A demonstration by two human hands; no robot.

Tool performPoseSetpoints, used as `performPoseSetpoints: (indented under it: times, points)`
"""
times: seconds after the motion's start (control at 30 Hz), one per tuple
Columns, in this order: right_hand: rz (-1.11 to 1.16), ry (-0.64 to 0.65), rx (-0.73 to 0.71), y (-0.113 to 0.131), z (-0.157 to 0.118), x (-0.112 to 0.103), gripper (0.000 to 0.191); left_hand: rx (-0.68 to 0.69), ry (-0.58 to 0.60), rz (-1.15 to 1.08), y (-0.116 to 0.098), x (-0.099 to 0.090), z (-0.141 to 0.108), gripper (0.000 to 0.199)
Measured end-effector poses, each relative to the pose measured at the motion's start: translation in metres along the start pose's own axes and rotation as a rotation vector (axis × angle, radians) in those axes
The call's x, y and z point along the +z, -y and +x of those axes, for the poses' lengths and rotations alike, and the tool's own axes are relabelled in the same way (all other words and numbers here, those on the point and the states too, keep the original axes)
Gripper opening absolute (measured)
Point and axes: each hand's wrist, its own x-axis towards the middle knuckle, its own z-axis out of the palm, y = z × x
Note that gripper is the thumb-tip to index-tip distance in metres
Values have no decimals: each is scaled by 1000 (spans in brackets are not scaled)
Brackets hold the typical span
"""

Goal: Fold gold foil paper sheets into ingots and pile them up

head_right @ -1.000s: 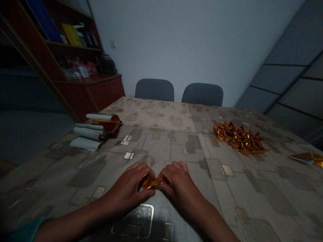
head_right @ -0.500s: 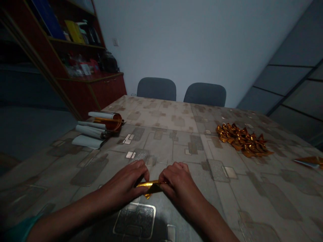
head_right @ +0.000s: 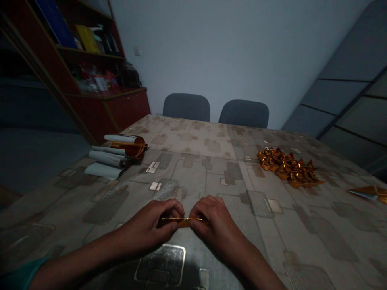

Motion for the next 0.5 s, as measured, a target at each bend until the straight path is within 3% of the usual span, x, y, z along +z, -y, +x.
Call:
performPoseSetpoints:
  times: [0.13,0.2,0.33,0.5]
  points:
    - [47,-40,-24,6,1,2,15,-5,-29,57,-4,1,0,15]
    - [137,-23,14,6,1,3,12,-46,-9,-75,-1,1,1,20]
    - [520,74,220,0,0,1,11,-166,-4,-387,4,0,5,24]
    - [764,-42,342,-6,2,-3,25,-197,-48,-559,5,-2,7,29]
